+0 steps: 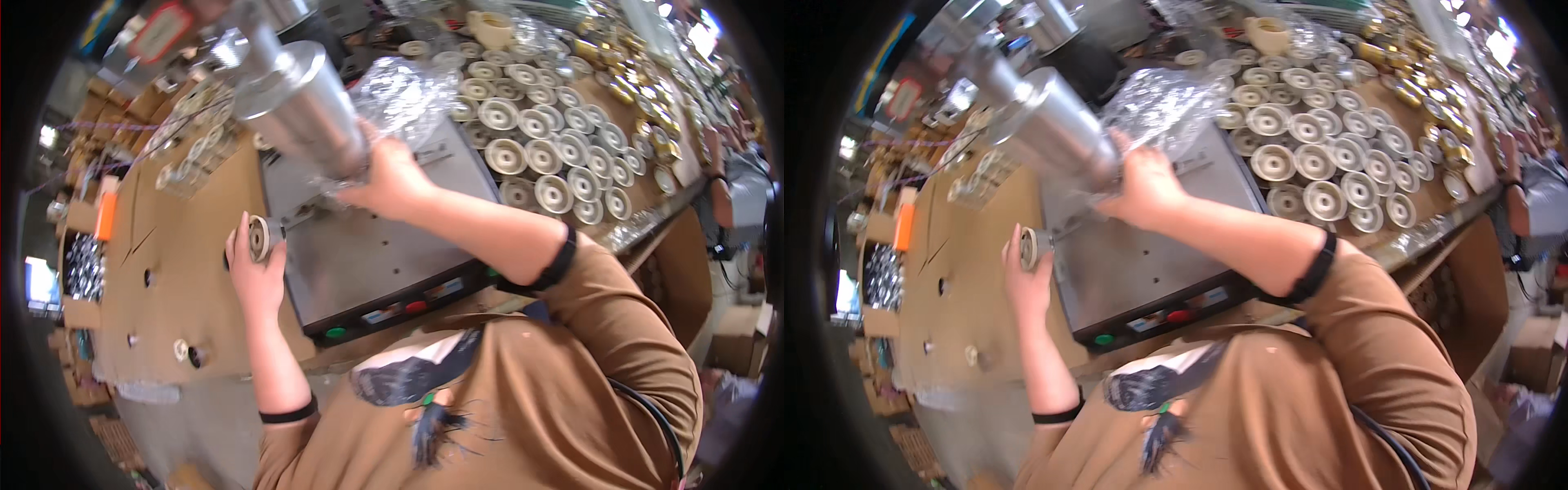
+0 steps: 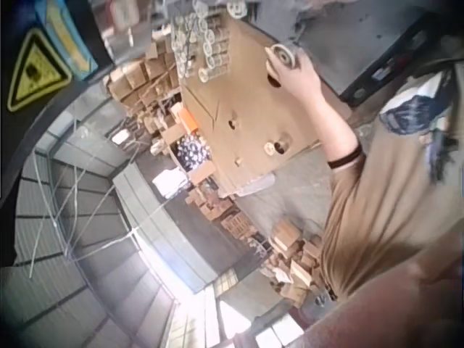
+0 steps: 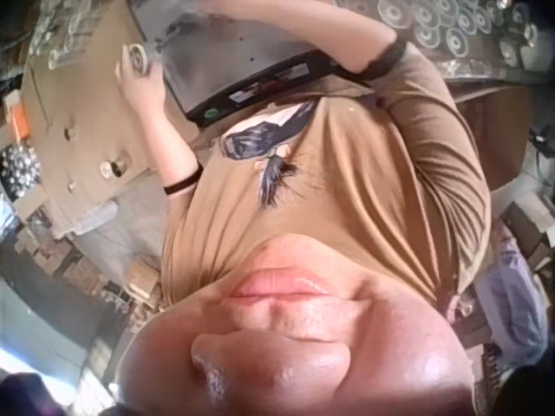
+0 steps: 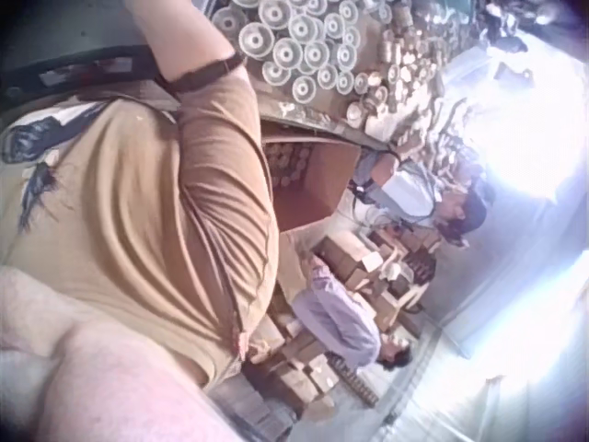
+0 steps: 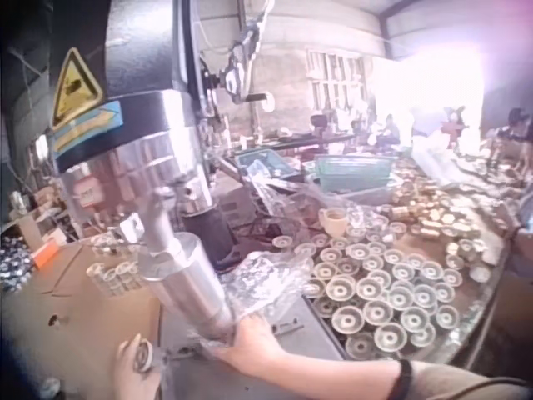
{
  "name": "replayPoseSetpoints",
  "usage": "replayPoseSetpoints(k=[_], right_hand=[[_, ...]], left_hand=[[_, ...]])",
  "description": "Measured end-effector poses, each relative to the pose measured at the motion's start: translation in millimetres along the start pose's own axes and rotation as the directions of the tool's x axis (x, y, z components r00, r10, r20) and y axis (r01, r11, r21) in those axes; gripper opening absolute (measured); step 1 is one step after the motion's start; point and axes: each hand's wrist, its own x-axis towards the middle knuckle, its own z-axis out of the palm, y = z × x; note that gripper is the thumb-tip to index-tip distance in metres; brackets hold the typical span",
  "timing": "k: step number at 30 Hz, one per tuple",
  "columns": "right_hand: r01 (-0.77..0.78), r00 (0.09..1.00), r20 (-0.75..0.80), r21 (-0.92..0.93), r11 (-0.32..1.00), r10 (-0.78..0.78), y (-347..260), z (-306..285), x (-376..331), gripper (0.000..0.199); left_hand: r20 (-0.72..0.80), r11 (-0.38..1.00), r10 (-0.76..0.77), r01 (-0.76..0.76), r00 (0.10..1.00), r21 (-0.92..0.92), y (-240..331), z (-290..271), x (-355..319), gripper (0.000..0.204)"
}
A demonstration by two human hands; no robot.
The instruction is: The person repeatedly places plastic components onto the base of a machine, presses two buttons to operate it, and removes the finished parts. Throughout the process, they adjust plastic wrap around the machine's head and eventually move a plastic bag from the floor to the table.
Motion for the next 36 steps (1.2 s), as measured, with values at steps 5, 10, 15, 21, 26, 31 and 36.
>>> replayPoseSetpoints(k=[5,10,15,21,26,31,36], right_hand=[[0.190,0.959,-0.197,-0.097,0.977,-0.206,8.8,-24.4,-12.6,0.066],[-0.256,0.830,-0.543,-0.161,0.953,0.131,110.5,-152.9,-12.7,0.041],[-0.614,0.755,-0.591,-0.482,0.625,0.286,201.1,-227.6,-22.9,0.063],[0.240,0.942,-0.130,-0.384,0.891,-0.310,110.1,-154.1,-69.7,0.051],[0.534,0.774,0.603,-0.455,0.713,-0.195,46.4,-120.5,-128.0,0.091],[0.467,0.816,0.540,-0.405,0.786,-0.206,70.5,-108.1,-145.8,0.084],[0.485,0.822,0.500,-0.360,0.797,-0.274,38.3,-102.6,-131.8,0.066]], left_hand=[[0.185,0.929,0.363,-0.370,0.913,0.001,70.6,18.7,15.3,0.053],[0.394,0.935,0.348,-0.342,0.850,-0.088,92.9,12.7,48.9,0.024],[-0.037,0.829,0.546,-0.546,0.837,-0.123,79.5,52.8,39.9,0.024],[0.318,0.894,0.445,-0.440,0.837,-0.091,106.4,66.5,33.0,0.059],[0.487,0.805,0.448,-0.575,0.749,0.144,87.0,-0.4,4.8,0.094],[0.742,0.838,0.140,-0.478,0.656,0.264,16.1,-44.8,-85.6,0.116],[0.455,0.988,-0.028,-0.044,0.890,0.146,6.4,-36.5,-140.0,0.102]])
